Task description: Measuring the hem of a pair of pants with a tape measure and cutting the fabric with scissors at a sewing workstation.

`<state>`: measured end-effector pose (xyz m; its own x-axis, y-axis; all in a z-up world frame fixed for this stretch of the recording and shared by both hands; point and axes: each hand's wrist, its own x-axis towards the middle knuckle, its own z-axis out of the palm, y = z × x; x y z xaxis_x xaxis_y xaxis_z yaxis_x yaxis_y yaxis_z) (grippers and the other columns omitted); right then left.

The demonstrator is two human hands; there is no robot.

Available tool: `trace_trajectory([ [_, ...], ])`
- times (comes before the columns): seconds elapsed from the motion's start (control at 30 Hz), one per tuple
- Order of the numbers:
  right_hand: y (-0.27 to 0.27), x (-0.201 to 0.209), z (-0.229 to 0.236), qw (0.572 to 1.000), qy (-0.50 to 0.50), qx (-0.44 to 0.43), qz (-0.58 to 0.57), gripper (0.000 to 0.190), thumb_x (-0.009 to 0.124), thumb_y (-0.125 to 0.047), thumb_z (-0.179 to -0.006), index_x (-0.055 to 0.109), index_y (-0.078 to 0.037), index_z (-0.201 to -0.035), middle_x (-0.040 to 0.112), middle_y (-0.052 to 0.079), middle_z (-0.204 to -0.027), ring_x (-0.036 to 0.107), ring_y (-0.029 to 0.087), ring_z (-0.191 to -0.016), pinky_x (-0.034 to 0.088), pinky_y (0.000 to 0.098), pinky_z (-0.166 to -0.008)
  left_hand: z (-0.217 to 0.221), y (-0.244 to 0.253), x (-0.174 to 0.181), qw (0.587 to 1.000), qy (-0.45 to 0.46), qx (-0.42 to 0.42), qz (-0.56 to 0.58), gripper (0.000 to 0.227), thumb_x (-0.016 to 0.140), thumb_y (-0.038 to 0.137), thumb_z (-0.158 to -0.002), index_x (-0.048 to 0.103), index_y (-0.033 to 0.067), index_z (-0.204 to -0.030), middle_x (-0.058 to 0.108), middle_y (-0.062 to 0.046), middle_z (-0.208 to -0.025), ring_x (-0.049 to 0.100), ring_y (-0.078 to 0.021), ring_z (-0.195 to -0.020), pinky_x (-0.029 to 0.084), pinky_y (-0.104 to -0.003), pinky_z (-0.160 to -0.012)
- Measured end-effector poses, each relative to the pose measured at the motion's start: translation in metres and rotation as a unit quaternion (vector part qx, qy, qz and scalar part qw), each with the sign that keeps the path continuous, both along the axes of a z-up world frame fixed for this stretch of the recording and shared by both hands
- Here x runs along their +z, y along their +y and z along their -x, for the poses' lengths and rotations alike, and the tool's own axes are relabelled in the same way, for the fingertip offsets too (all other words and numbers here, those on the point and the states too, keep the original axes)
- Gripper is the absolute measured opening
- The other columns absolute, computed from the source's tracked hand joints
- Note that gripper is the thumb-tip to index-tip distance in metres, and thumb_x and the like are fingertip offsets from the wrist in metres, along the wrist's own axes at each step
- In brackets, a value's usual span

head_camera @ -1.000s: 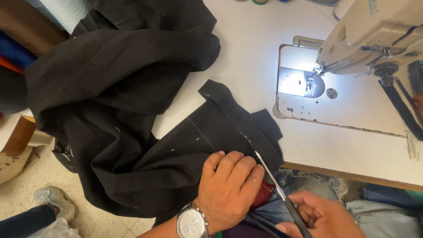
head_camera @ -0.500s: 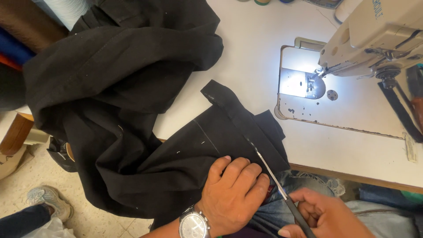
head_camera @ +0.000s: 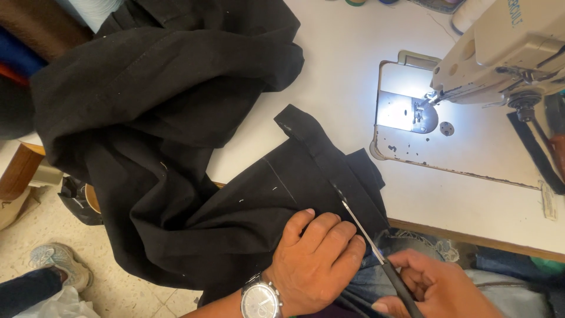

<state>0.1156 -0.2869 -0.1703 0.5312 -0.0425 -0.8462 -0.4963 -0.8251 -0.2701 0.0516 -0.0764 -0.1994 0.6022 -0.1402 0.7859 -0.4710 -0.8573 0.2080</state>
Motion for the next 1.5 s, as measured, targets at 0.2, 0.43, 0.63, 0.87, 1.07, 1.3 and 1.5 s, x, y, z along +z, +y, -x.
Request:
trace_trajectory([
  [0.2,-0.012,-0.008,0.003,1.000,-0.023,-0.017,-0.002,0.051,0.106,-0.004,-0.071,0.089,-0.013,-0.118,0.094,0.018,-0.079,0.083,0.024,-0.073,0.060,0.0320,-0.077,0.001,-0.001,-0.005,1.000,-0.019,0.010,0.009,0.010,0.070,0.003,-0.097,0.067,0.0122,-0.094,0.073,-0.006,-0.098,0.070,-0.0244,-0.093,0.049,-0.043,-0.092],
  [0.43,-0.013,-0.008,-0.002,0.999,-0.031,0.017,-0.023,0.051,0.111,-0.016,-0.070,0.088,-0.015,-0.116,0.055,0.010,-0.073,0.049,0.020,-0.065,0.042,0.0352,-0.065,0.006,-0.001,0.004,0.999,-0.027,-0.012,0.021,0.017,0.057,-0.001,-0.098,0.067,0.0099,-0.091,0.070,-0.007,-0.094,0.069,-0.0246,-0.088,0.048,-0.041,-0.087],
  [0.63,-0.018,-0.014,-0.001,0.996,-0.068,0.058,-0.031,0.047,0.110,-0.021,-0.068,0.089,-0.016,-0.111,0.062,0.010,-0.068,0.055,0.019,-0.064,0.050,0.0359,-0.066,0.011,0.001,0.005,0.998,0.005,-0.052,0.038,0.013,0.059,0.004,-0.102,0.069,0.0073,-0.094,0.073,-0.011,-0.097,0.070,-0.0292,-0.091,0.050,-0.045,-0.089],
  [0.87,0.014,0.018,-0.006,0.998,-0.035,0.039,0.041,0.051,0.110,-0.022,-0.069,0.086,-0.016,-0.115,0.064,0.010,-0.075,0.054,0.021,-0.069,0.048,0.0329,-0.068,0.012,0.001,0.005,0.998,-0.019,-0.039,0.041,0.013,0.061,0.000,-0.099,0.066,0.0083,-0.091,0.072,-0.010,-0.094,0.069,-0.0268,-0.087,0.050,-0.043,-0.088],
  [1.07,0.020,0.025,-0.009,0.997,-0.066,0.050,0.004,0.043,0.109,-0.020,-0.071,0.087,-0.009,-0.107,0.057,0.010,-0.073,0.045,0.020,-0.070,0.043,0.0328,-0.068,0.011,-0.002,0.001,0.997,-0.053,-0.017,0.051,0.017,0.062,0.000,-0.098,0.066,0.0106,-0.085,0.072,-0.007,-0.089,0.069,-0.0243,-0.084,0.052,-0.041,-0.088],
  [1.3,0.024,0.026,-0.016,0.996,-0.038,0.049,0.061,0.053,0.109,-0.023,-0.071,0.085,-0.016,-0.118,0.060,0.009,-0.079,0.050,0.021,-0.073,0.043,0.0328,-0.072,0.013,-0.002,-0.005,0.996,-0.062,-0.015,0.056,0.017,0.061,-0.002,-0.097,0.065,0.0097,-0.086,0.071,-0.007,-0.091,0.068,-0.0245,-0.086,0.052,-0.041,-0.089],
  [1.5,0.039,0.046,-0.015,0.996,-0.069,0.054,-0.013,0.039,0.106,-0.017,-0.072,0.090,-0.007,-0.106,0.066,0.014,-0.069,0.054,0.022,-0.066,0.042,0.0327,-0.065,0.020,-0.004,-0.003,0.996,-0.030,-0.040,0.069,0.017,0.063,-0.001,-0.098,0.066,0.0100,-0.085,0.071,-0.008,-0.092,0.069,-0.0255,-0.090,0.052,-0.042,-0.089],
])
